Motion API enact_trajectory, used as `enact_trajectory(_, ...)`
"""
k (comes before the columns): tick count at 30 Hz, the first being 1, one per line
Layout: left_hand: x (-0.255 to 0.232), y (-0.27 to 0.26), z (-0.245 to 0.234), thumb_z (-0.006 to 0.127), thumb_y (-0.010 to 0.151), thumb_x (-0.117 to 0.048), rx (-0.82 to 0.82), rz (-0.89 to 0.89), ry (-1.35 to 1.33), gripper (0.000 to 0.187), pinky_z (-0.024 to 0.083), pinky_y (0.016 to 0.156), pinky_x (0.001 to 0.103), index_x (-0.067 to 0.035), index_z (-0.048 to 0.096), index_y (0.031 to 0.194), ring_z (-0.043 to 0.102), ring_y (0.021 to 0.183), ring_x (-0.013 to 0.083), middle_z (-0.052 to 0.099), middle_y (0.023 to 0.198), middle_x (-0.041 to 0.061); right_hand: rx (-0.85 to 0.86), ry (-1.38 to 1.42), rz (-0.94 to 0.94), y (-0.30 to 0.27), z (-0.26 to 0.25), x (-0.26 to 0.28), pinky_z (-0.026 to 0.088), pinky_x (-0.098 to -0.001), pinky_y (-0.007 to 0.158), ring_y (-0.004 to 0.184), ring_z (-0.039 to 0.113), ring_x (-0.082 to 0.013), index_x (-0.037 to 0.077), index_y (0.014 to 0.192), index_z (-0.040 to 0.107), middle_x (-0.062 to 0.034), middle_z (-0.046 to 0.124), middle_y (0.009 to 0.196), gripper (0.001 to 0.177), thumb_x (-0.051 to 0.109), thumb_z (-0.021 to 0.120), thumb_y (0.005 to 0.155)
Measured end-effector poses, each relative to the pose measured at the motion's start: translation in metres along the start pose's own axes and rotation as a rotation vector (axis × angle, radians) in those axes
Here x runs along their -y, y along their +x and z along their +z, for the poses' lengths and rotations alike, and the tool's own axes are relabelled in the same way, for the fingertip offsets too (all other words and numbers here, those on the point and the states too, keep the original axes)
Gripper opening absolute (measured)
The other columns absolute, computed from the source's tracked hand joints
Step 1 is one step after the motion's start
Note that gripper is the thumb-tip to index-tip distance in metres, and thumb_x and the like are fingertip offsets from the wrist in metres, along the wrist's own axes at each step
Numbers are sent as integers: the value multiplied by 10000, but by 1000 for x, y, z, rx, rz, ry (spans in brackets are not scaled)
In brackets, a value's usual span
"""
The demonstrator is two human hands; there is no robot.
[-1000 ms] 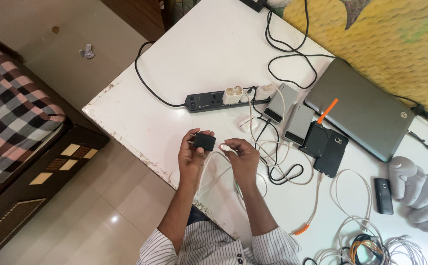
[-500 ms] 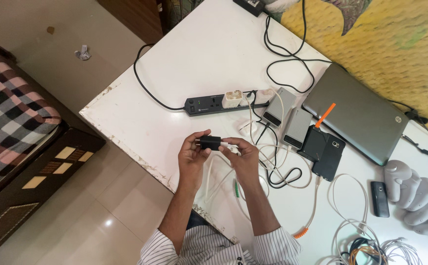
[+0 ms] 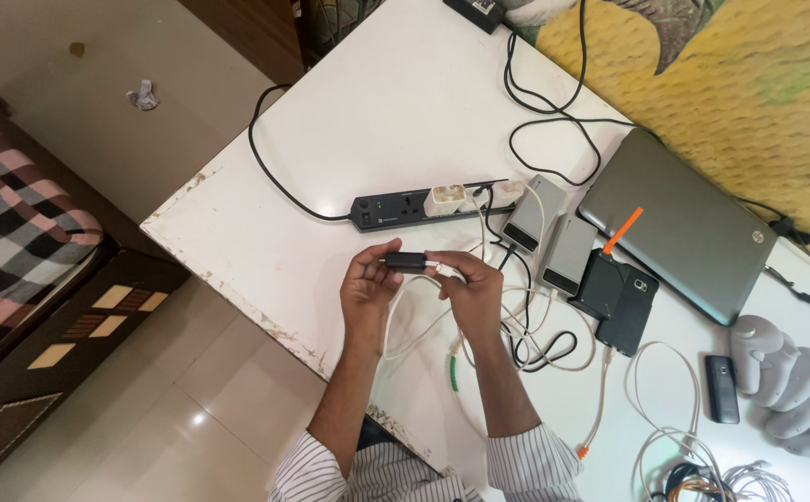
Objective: The person organizes a tangle of charging cables on a white table, then plugs a power adapter into a power strip and connects a cable to a black portable charger. They also open a white mouse-shaped device and insert two red batteries.
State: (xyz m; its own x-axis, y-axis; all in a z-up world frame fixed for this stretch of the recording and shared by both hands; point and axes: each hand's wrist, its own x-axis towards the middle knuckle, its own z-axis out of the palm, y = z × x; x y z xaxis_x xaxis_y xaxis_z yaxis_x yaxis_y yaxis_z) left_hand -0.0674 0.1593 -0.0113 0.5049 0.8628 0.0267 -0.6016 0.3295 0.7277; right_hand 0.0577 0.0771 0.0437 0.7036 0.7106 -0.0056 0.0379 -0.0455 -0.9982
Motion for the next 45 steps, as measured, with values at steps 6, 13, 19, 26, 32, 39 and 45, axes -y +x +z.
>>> enact_trajectory(6,0,16,-10,571,997,54,-48,39,21,369,386,1206,406,-2,539,1360,514,1429,244,587,1468,194,26,-235,-281,30,2,18,554,-243,569,704,683,-139,-2,1084,760,-97,728,1124,508,-234,467,741)
enact_trajectory(13,-4,27,-15,508,987,43,-54,30,94,387,382,1202,425,-13,530,1369,501,1445,266,573,1490,190,12,-708,-571,68,17,36,598,-325,722,872,759,-217,51,1036,763,-64,729,1048,364,-169,619,785)
enact_trajectory(19,-10,33,-15,512,1012,26,-91,-1,118,333,410,1185,439,-22,545,1340,515,1429,272,593,1465,182,46,-968,-547,93,24,38,567,-366,642,790,739,-228,112,1002,795,3,754,1005,297,-82,679,809)
enact_trajectory(26,-13,38,-19,528,1010,16,-121,-6,89,308,430,1162,446,-29,553,1313,535,1400,267,610,1435,176,115,-1098,-542,107,30,34,565,-378,635,752,729,-250,143,988,807,9,759,997,317,-61,673,786)
enact_trajectory(32,-10,41,-22,531,1008,17,-131,-7,67,298,438,1152,453,-25,555,1302,547,1378,268,617,1420,183,157,-1114,-531,115,33,30,564,-381,612,742,731,-252,159,949,812,21,758,969,290,-44,670,799)
enact_trajectory(39,-12,42,-25,537,996,12,-144,-5,69,287,454,1138,453,-22,552,1281,558,1366,269,624,1405,190,148,-1114,-560,119,35,22,570,-377,633,742,729,-255,166,923,808,20,750,964,275,-38,671,801)
enact_trajectory(45,-9,41,-24,532,999,7,-154,-24,70,293,446,1135,446,-22,558,1289,558,1370,268,629,1401,181,150,-1112,-538,118,31,19,555,-395,598,717,721,-261,178,916,820,16,744,902,273,-25,691,788)
